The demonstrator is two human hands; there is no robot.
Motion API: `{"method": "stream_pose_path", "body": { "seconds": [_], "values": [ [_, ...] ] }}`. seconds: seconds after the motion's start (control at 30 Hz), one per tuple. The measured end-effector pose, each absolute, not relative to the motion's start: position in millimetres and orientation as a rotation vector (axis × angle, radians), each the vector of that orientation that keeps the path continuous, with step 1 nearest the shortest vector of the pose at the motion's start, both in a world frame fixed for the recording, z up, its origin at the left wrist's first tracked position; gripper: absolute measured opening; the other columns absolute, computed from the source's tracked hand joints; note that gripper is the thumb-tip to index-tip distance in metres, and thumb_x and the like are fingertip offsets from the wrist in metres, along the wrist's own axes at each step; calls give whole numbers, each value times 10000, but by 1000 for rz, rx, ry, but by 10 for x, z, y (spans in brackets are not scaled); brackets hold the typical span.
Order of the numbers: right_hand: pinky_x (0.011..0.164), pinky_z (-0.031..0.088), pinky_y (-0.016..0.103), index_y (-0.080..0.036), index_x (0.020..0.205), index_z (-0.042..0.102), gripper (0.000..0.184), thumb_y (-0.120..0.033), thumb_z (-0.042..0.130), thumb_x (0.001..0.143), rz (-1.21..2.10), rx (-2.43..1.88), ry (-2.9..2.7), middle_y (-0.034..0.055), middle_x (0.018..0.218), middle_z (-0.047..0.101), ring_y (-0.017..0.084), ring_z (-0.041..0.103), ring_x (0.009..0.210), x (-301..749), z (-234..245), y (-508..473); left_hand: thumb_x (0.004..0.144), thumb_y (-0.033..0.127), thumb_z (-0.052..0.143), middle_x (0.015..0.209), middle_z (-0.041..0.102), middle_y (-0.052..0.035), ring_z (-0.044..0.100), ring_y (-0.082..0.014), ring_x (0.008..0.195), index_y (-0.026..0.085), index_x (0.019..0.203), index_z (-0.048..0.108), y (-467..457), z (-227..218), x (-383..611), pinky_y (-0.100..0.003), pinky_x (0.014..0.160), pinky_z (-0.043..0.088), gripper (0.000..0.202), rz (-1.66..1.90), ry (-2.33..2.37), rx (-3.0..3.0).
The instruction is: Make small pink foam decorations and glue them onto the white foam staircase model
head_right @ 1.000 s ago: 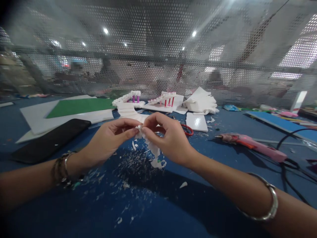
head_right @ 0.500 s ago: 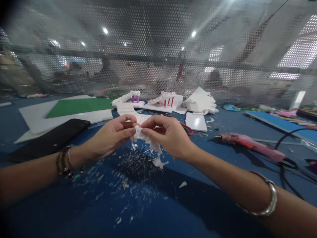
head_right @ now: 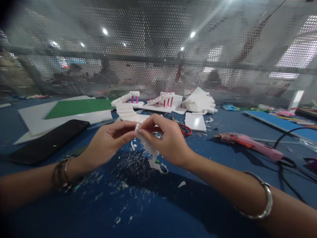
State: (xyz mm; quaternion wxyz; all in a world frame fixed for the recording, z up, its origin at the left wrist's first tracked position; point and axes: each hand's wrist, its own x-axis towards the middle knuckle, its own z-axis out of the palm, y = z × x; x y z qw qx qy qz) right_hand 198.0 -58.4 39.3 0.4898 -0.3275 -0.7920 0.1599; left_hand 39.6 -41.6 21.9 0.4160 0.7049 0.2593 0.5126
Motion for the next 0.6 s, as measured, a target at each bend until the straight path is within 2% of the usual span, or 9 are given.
{"method": "stream_pose_path", "body": {
  "seconds": [0.17,0.4,0.6],
  "values": [
    [489,407,153,-160,723,509,40,-158,547,737,387,-783,-1952,-29,663,534,44,492,569,1994,392,-585,690,196,618,798,654,-21,591,-108,741,143,807,622,-392,214,391,-188,676,475,129,1309,625,1823],
    [610,454,189,-176,766,493,62,-184,551,743,343,-763,-2001,-23,696,543,73,526,658,2002,405,-573,740,218,561,833,646,-23,577,-105,763,144,858,614,-396,243,381,-175,676,461,149,1273,653,1972],
    [633,462,215,-172,849,470,149,-202,559,734,378,-794,-2023,-7,741,547,87,531,684,2014,362,-541,760,233,528,803,641,-24,563,-97,732,132,869,596,-397,239,372,-171,668,451,164,1270,691,1944]
  ]
}}
